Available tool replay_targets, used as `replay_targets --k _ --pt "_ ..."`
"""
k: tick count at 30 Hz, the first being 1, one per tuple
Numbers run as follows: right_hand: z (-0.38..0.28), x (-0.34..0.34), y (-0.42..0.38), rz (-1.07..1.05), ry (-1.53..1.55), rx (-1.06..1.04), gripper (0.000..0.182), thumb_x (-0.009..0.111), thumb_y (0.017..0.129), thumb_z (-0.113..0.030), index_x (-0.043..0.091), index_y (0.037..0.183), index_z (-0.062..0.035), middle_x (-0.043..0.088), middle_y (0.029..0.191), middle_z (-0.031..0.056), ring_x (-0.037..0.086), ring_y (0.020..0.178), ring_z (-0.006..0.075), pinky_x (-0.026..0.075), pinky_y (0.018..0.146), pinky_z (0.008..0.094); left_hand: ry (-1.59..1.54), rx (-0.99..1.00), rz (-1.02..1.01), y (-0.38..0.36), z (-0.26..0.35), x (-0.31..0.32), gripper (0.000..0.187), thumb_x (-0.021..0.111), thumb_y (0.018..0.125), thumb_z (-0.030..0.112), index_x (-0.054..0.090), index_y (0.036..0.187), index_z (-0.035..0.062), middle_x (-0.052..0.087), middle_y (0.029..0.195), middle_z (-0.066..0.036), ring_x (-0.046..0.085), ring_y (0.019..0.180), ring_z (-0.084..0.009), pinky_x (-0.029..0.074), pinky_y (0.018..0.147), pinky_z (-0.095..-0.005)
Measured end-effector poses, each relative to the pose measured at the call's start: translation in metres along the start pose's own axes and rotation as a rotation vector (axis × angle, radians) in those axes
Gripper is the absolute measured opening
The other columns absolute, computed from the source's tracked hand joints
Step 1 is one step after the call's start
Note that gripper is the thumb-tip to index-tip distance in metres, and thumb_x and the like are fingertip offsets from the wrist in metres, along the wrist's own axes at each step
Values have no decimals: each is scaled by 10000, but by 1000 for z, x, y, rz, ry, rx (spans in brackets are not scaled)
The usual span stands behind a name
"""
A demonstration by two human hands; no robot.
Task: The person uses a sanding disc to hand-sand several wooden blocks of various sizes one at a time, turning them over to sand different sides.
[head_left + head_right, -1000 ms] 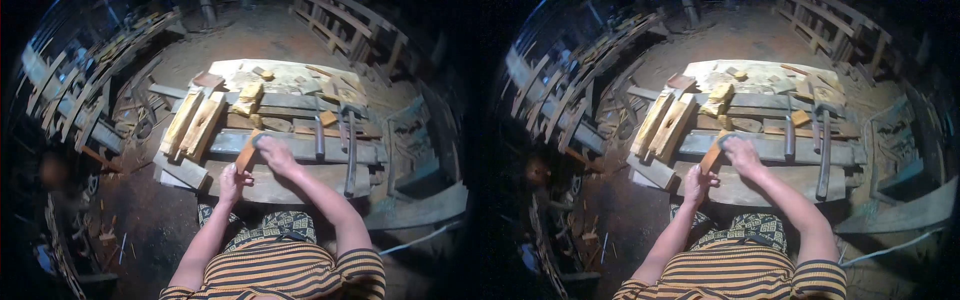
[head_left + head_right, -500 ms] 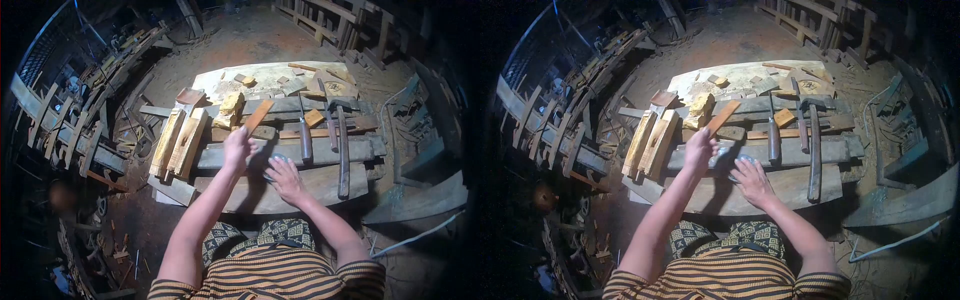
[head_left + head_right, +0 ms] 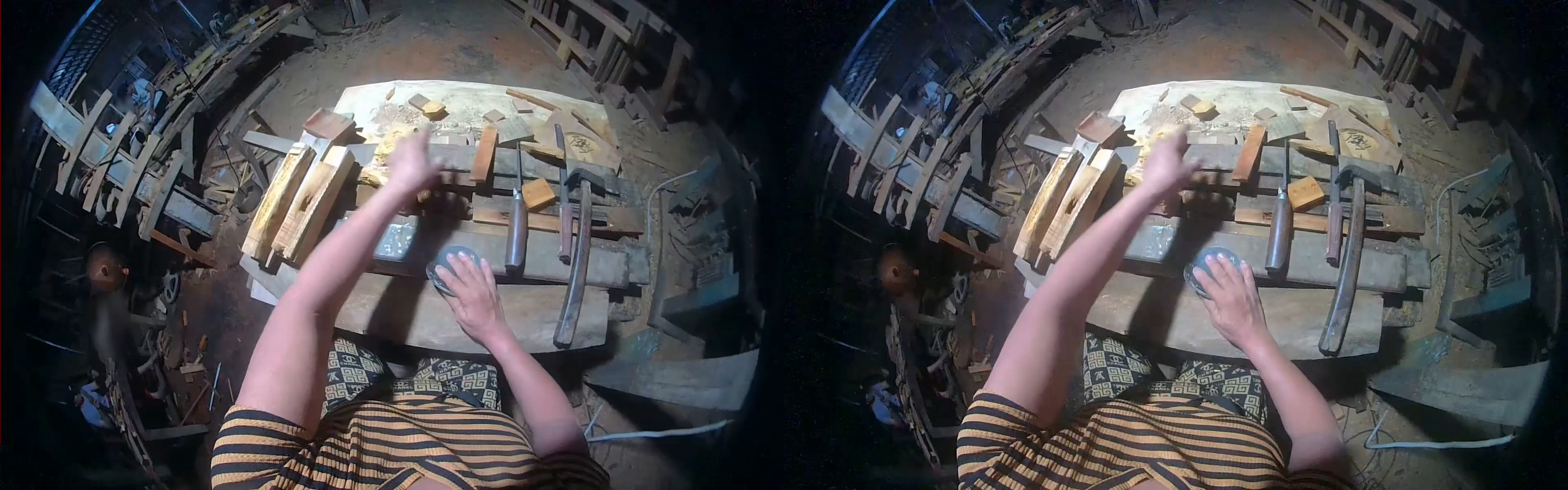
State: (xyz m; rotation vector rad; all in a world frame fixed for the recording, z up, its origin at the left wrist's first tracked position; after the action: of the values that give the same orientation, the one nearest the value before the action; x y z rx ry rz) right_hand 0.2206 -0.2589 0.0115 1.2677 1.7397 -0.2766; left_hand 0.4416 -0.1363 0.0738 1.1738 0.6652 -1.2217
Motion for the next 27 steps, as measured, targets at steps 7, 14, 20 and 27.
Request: replay_targets --k 7,14,20,27 --pt "0 0 1 -17 -10 -3 466 612 817 -193 523 1273 -160 438 1366 100 356 1307 274 242 1077 516 68 -304 -388 -12 -96 8 880 774 653 418 357 1351 82 611 1134 -189 594 1066 -290 475 873 -412" --pt "-3 -4 1 -4 -53 1 483 619 815 -204 511 1286 -186 450 1340 90 369 1283 262 242 1078 505 -656 -448 -152 -13 -122 0 737 755 721 330 420 1308 35 665 989 -95 652 857 -178 511 752 -333" --pt "1 0 0 27 -22 -11 474 614 823 -191 520 1288 -188 467 1342 71 393 1276 263 249 1079 496 -1359 -444 -198 -94 -59 -72 444 560 866 395 516 1183 87 612 1024 -84 642 823 -231 541 591 -375" --pt "10 -25 18 273 483 98 335 547 882 -139 592 1213 -121 574 1246 103 497 1196 298 330 1010 450 -1415 -562 -403 -218 -64 -26 605 577 852 432 468 1308 51 597 1117 -95 603 942 -207 514 751 -372"
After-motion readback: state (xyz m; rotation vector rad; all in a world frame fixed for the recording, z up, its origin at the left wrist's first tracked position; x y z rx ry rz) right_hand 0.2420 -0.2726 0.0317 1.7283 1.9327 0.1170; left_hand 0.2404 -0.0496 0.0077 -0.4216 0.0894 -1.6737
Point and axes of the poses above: each hand's wrist, its own y-axis towards the middle knuckle, its own x-axis out of the palm, z = x × y, the point moved 10 cm from there along y, towards the middle knuckle
